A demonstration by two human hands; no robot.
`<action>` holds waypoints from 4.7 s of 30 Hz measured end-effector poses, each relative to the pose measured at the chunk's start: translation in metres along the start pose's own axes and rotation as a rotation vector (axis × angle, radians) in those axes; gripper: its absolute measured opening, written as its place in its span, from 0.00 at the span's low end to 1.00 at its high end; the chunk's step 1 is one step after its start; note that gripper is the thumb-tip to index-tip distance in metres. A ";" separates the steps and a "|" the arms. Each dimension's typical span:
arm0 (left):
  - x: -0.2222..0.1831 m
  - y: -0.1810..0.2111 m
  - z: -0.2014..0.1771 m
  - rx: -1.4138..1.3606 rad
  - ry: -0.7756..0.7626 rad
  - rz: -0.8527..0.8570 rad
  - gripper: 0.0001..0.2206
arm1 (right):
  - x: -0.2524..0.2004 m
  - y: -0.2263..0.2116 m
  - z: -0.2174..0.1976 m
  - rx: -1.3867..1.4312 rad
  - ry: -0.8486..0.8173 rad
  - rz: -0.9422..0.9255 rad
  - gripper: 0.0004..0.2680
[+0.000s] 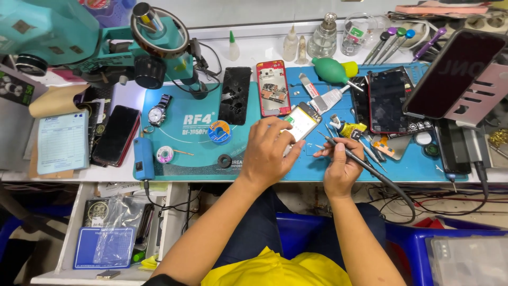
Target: Soldering and inspecting components on a mobile phone motherboard using a soldering iron and tweezers.
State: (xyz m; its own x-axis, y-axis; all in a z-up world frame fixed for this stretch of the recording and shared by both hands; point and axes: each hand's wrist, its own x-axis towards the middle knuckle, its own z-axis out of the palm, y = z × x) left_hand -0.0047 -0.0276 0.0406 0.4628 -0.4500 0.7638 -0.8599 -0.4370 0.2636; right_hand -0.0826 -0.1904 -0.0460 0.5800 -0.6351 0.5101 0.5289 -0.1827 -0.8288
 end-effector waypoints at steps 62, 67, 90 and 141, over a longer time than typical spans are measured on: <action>-0.044 -0.026 -0.019 -0.457 -0.254 -0.387 0.06 | 0.178 -0.013 -0.292 -0.848 0.520 0.032 0.02; -0.045 -0.026 -0.018 -0.485 -0.230 -0.385 0.06 | 0.159 -0.023 -0.271 -0.539 0.621 0.121 0.03; -0.036 -0.029 -0.025 -0.613 -0.056 -0.443 0.03 | 0.218 0.130 0.086 -1.524 -0.445 -0.799 0.02; 0.029 0.070 -0.015 -1.644 0.336 -1.009 0.12 | 0.015 -0.086 0.045 0.512 0.176 0.364 0.03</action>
State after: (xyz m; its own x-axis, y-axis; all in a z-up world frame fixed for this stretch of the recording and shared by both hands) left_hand -0.0548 -0.0596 0.0897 0.9498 -0.3124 0.0176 0.2255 0.7224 0.6536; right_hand -0.0913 -0.1510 0.0432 0.6906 -0.7104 0.1359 0.5714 0.4206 -0.7047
